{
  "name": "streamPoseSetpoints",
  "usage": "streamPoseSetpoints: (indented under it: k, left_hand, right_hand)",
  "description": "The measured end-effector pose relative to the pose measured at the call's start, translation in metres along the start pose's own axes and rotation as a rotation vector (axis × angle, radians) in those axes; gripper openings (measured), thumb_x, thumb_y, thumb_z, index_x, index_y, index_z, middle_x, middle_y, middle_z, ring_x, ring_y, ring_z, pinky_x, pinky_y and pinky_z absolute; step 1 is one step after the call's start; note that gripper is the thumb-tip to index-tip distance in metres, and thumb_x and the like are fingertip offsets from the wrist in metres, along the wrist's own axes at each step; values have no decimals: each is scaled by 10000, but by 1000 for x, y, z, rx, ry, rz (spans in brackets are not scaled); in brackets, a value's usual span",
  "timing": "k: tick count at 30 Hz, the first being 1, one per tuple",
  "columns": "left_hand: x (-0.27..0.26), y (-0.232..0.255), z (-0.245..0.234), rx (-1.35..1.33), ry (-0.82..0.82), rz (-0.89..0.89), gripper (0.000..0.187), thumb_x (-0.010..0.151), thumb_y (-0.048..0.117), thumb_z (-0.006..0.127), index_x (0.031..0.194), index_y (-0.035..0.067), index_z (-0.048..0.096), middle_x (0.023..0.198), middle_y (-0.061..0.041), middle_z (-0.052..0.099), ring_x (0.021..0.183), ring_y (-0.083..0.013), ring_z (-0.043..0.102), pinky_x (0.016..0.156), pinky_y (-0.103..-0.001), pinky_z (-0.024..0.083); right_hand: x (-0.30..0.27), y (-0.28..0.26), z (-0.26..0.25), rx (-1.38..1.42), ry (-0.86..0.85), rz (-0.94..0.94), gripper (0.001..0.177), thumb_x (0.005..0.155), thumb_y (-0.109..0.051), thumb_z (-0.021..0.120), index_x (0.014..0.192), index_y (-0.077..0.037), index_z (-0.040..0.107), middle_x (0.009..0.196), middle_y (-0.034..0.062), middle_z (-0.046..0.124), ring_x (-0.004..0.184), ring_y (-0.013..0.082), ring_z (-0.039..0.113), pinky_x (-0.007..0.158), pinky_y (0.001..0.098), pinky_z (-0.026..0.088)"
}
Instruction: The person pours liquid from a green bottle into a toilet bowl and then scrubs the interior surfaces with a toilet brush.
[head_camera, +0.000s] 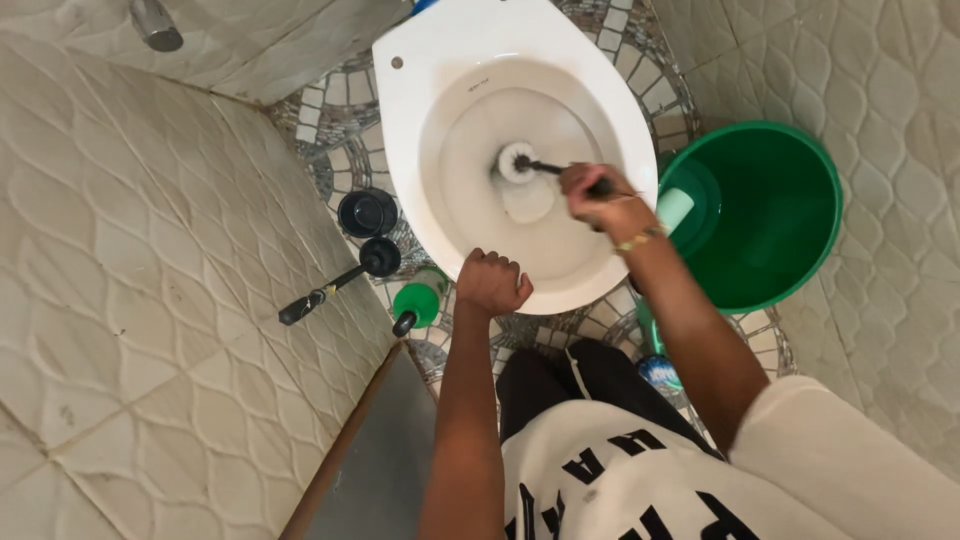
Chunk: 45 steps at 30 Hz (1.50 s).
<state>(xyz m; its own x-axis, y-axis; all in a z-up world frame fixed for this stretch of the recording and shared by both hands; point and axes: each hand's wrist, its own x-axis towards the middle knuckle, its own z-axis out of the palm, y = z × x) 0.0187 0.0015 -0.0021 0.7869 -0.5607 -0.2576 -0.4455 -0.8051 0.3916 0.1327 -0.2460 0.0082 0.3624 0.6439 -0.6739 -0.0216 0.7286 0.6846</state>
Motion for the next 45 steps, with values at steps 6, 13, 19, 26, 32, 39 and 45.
streamPoseSetpoints:
  k: [6,13,19,26,32,39,45]
  left_hand:
    - [1,1,-3,10,1,-3,373,855,360,558,613,106,687,658,-89,701,638,-249,650,714,-422,485]
    - [0,3,-4,12,10,3,371,853,363,563,605,116,685,641,-85,695,631,-251,649,710,-429,481]
    - [-3,4,0,29,15,-4,364,856,368,566,622,120,694,649,-81,701,646,-248,655,720,-433,477]
    - [-7,4,3,8,32,-8,369,850,368,566,613,120,702,658,-86,708,643,-249,653,723,-428,478]
    - [-9,3,4,28,33,-1,376,869,352,554,618,112,697,657,-90,705,646,-249,650,728,-418,483]
    - [-6,1,3,32,-12,8,385,872,355,553,614,108,698,661,-89,702,652,-251,653,719,-427,483]
    - [-4,2,4,11,57,10,354,848,365,569,639,117,711,676,-89,708,666,-257,663,722,-440,477]
  right_hand:
    - [-89,49,28,-157,-249,131,298,1064,4,479,769,-42,480,721,37,495,567,107,491,519,258,503]
    - [-13,5,-6,-296,-186,133,233,969,-14,501,741,-54,485,670,17,501,537,125,496,489,245,509]
    - [71,-30,-16,-394,76,-75,255,975,-18,489,721,-47,481,619,19,510,514,133,525,430,234,508]
    - [29,-5,-15,-385,17,176,277,1003,-35,565,743,-61,474,633,9,524,514,122,533,470,242,532]
    - [-74,5,26,-594,-248,313,169,1123,-84,455,1020,43,500,710,2,517,551,96,511,492,235,484]
    - [-67,16,26,-765,-236,243,222,1181,-222,373,1019,-85,439,705,-52,514,541,47,488,495,202,443]
    - [-29,43,-46,-1187,60,-66,250,1127,-291,421,928,-139,426,575,-72,460,419,47,437,336,210,382]
